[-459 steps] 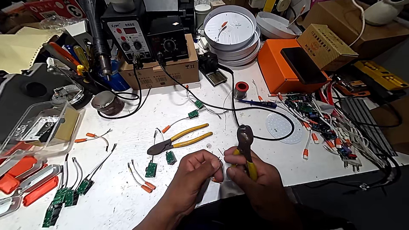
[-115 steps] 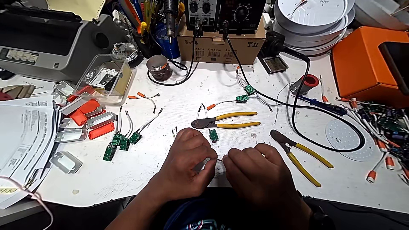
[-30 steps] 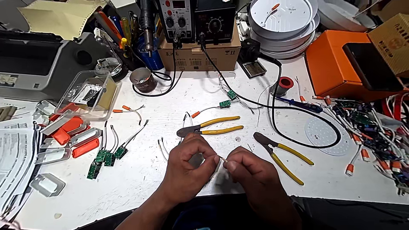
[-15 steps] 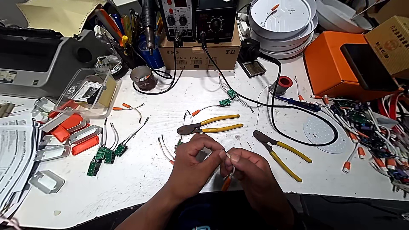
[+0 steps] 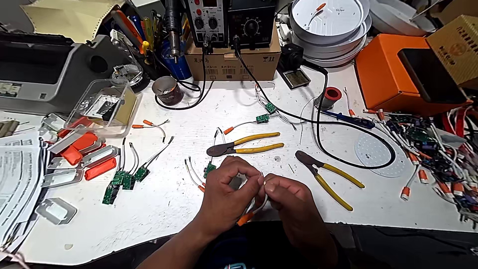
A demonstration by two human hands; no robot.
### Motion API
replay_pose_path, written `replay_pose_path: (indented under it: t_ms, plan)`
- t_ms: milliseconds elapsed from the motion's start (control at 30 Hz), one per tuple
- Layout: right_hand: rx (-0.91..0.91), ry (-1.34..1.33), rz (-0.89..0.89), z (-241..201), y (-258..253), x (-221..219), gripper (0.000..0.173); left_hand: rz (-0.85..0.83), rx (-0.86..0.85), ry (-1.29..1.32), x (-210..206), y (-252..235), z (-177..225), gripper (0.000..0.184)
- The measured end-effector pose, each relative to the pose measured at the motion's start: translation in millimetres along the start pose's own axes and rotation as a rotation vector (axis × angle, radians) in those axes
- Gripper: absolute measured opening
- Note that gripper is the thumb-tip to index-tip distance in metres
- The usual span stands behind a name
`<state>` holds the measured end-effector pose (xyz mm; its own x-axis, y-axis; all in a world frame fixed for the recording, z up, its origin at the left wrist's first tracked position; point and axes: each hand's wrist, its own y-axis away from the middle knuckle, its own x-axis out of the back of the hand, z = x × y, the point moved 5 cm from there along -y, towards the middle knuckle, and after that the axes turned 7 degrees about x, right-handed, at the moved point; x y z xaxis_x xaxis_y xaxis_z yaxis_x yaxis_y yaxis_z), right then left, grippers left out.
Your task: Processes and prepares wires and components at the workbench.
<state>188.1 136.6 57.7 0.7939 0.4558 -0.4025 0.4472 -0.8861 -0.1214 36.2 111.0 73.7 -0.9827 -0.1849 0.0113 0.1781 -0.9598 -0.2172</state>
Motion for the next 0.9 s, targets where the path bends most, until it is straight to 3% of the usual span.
replay_pose_path:
  t_ms: [200,433,767,900]
  plan:
    - [-0.062,-0.095,0.018,-1.7,-0.6,0.0,0.029,-0.043,0.078,0.120,2.9,-1.1,-4.4,0.007]
    - [-0.084,-0.132,0.014,-1.6,-1.4,0.4,0.031,-0.011,-0.097,-0.050,3.6,-1.6,0.6,0.013]
    - [-0.082,-0.134,0.039,-1.2,-1.6,0.2,0.029,0.006,-0.170,-0.185,3.6,0.7,3.7,0.012]
    - [-0.006,-0.021,0.040,-3.0,-3.2,1.6,0.027,0.003,-0.200,-0.228,5.2,2.1,3.8,0.012]
